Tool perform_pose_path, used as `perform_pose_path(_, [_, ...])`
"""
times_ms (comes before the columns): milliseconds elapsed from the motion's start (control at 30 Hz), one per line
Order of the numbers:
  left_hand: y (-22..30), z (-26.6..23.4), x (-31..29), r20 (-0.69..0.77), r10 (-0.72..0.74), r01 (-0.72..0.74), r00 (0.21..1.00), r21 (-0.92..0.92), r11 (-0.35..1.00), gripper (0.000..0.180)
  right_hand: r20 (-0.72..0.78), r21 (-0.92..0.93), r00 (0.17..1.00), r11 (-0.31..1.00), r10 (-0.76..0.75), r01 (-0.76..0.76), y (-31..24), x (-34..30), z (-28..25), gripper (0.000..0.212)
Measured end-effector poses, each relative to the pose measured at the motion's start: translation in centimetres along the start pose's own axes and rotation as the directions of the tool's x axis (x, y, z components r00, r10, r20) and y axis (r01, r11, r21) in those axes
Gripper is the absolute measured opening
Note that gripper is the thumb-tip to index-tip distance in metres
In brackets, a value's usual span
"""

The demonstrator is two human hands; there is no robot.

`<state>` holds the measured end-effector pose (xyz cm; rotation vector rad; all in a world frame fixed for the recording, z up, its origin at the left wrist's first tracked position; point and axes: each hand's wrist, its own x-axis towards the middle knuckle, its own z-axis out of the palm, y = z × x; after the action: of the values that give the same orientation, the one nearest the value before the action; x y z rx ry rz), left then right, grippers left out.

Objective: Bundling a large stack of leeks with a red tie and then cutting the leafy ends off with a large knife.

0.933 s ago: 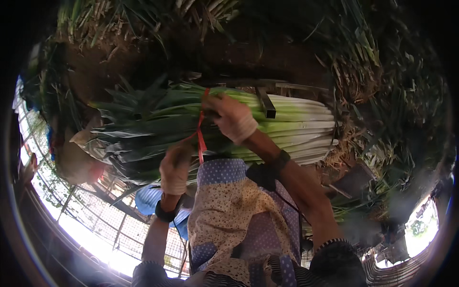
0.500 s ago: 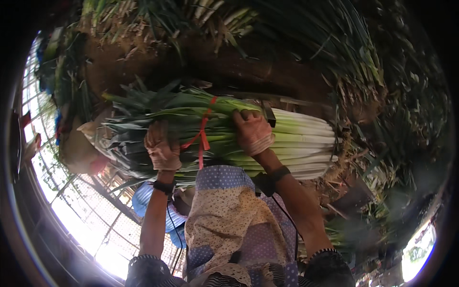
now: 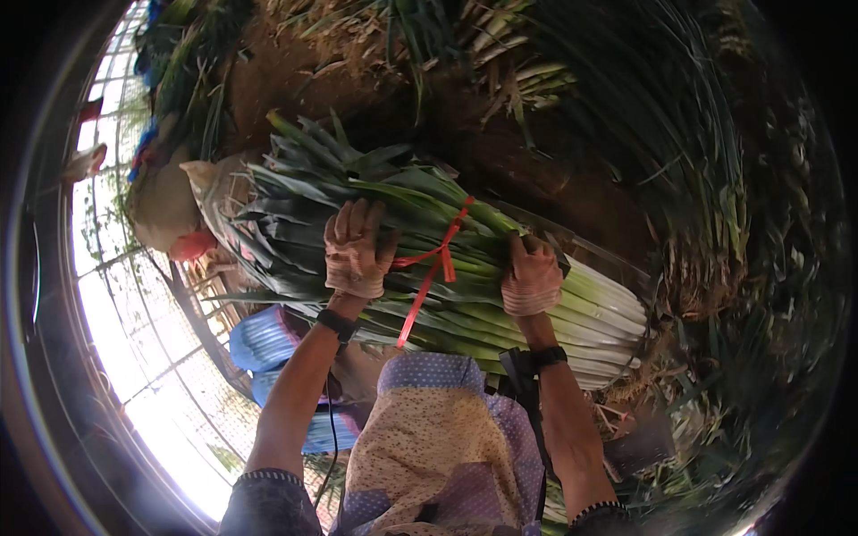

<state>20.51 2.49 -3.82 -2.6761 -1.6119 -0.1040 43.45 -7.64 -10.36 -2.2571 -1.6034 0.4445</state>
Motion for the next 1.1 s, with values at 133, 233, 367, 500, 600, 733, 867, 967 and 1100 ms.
perform_pose_path(133, [-0.8,-0.8,-0.5,0.002,-0.007,0.007,1.0,-0.032,0.999,0.047,0.065,-0.057,0.998,0.998,0.027,-0.023,-0.8,-0.4,0.7,0.042])
perform_pose_path(233, [-0.9,-0.7,-0.3,0.039,-0.01,0.013,0.999,-0.065,0.998,0.048,0.024,-0.105,1.0,0.994,-0.004,0.007,0.8,-0.6,1.8,0.039])
perform_pose_path(367, [-1.9,-1.6,-0.9,-0.035,-0.004,-0.002,0.999,-0.182,0.983,0.047,-0.071,-0.066,0.987,0.988,-0.142,0.137,3.8,-1.0,5.3,0.036])
perform_pose_path(500, [-1.8,-1.4,-2.1,-0.339,-0.075,-0.08,0.938,-0.422,0.903,0.043,-0.158,0.083,0.98,0.988,-0.119,0.133,8.2,-0.2,7.2,0.03])
perform_pose_path(600, [-2.1,-5.5,-5.8,-0.39,-0.205,-0.032,0.898,-0.521,0.853,0.043,-0.237,0.053,0.933,0.955,-0.273,0.293,7.1,0.2,5.8,0.028])
perform_pose_path(733, [-4.2,-7.2,-16.8,-0.112,-0.486,0.322,0.867,-0.62,0.716,0.021,-0.286,0.111,0.913,0.937,-0.29,0.333,6.5,0.8,4.6,0.027])
perform_pose_path(867, [-5.1,-1.4,-28.7,0.68,-0.714,0.674,0.168,-0.608,-0.42,0.024,-0.25,0.114,0.925,0.94,-0.286,0.321,4.8,0.6,3.4,0.027])
perform_pose_path(967, [-6.2,7.3,-37.2,0.347,-0.766,0.684,0.541,-0.712,0.16,0.041,-0.189,0.011,0.961,0.978,-0.204,0.21,2.5,-0.9,4.4,0.025])
perform_pose_path(1100, [-7.4,8.3,-28.9,0.589,-0.76,0.456,0.274,-0.776,-0.436,0.053,-0.221,0.015,0.941,0.964,-0.255,0.265,3.7,0.1,3.8,0.027])
